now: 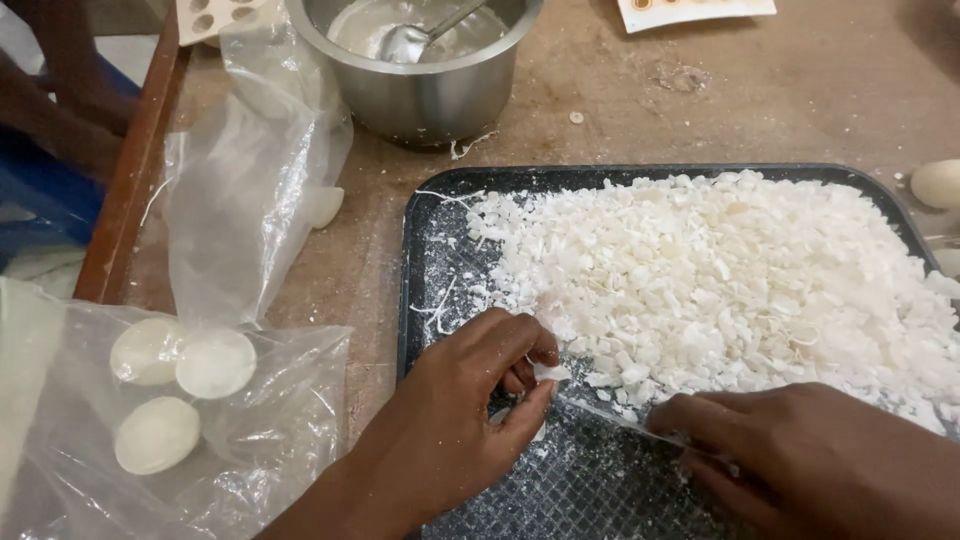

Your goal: Shaving pieces off a solid block of white wax using a knife on a tray of wax shavings.

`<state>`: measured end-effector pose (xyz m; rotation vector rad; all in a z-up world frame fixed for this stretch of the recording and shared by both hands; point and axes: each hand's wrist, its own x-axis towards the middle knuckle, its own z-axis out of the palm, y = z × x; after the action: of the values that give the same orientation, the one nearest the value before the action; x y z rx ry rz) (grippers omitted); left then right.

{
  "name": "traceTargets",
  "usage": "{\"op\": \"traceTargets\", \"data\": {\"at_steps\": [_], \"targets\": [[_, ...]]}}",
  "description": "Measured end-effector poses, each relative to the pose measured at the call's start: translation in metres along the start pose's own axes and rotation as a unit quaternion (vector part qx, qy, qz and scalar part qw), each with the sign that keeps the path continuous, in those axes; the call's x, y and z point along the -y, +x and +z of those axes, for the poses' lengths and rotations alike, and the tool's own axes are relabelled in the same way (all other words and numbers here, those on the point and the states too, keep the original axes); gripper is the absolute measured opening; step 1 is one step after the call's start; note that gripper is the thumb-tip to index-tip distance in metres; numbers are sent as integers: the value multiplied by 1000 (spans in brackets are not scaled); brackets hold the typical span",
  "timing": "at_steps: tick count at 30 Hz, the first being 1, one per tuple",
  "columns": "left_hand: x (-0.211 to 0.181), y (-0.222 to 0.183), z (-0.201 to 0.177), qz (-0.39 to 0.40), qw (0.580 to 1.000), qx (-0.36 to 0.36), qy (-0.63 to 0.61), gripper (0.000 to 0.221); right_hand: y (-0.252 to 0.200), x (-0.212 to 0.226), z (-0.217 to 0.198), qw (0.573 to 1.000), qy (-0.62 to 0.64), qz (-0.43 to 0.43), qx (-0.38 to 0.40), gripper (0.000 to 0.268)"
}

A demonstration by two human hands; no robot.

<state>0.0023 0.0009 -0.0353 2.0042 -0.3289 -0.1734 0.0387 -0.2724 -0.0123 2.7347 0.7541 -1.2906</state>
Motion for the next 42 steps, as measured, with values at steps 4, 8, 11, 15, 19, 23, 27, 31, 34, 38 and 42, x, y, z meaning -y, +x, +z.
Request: {"op": "traceTargets", "data": {"at_steps": [4,8,11,15,19,23,27,31,34,38,42], "targets": [[-1,-1,2,11,1000,-2,6,22,8,-54,30,986,51,-69,-146,52],[-4,-1,0,3,1000,-9,8,29,3,-40,15,991,51,-71,-97,48],[-6,0,1,-23,999,-9,22,27,1,-28,11,996,-9,-80,-40,43],[-2,0,3,-27,999,3,36,25,-4,-8,-5,1000,-11,23,-2,49],[-2,-2,4,-13,999,14,44,26,-3,-8,-9,994,-35,93,38,72],[6,-5,7,43,999,5,12,26,-8,3,-16,993,-35,104,42,72],[5,-4,9,41,997,9,69,25,-2,-32,10,999,12,10,-34,82],[3,-3,10,15,996,35,78,29,-1,-45,22,990,65,-76,-96,79],[2,-3,9,39,997,35,53,30,-7,-21,3,997,67,9,24,84],[-2,-2,8,7,997,42,59,29,-5,-21,8,996,58,6,73,77],[3,-2,10,-8,997,55,45,27,-3,-22,14,995,70,-58,44,70]]}}
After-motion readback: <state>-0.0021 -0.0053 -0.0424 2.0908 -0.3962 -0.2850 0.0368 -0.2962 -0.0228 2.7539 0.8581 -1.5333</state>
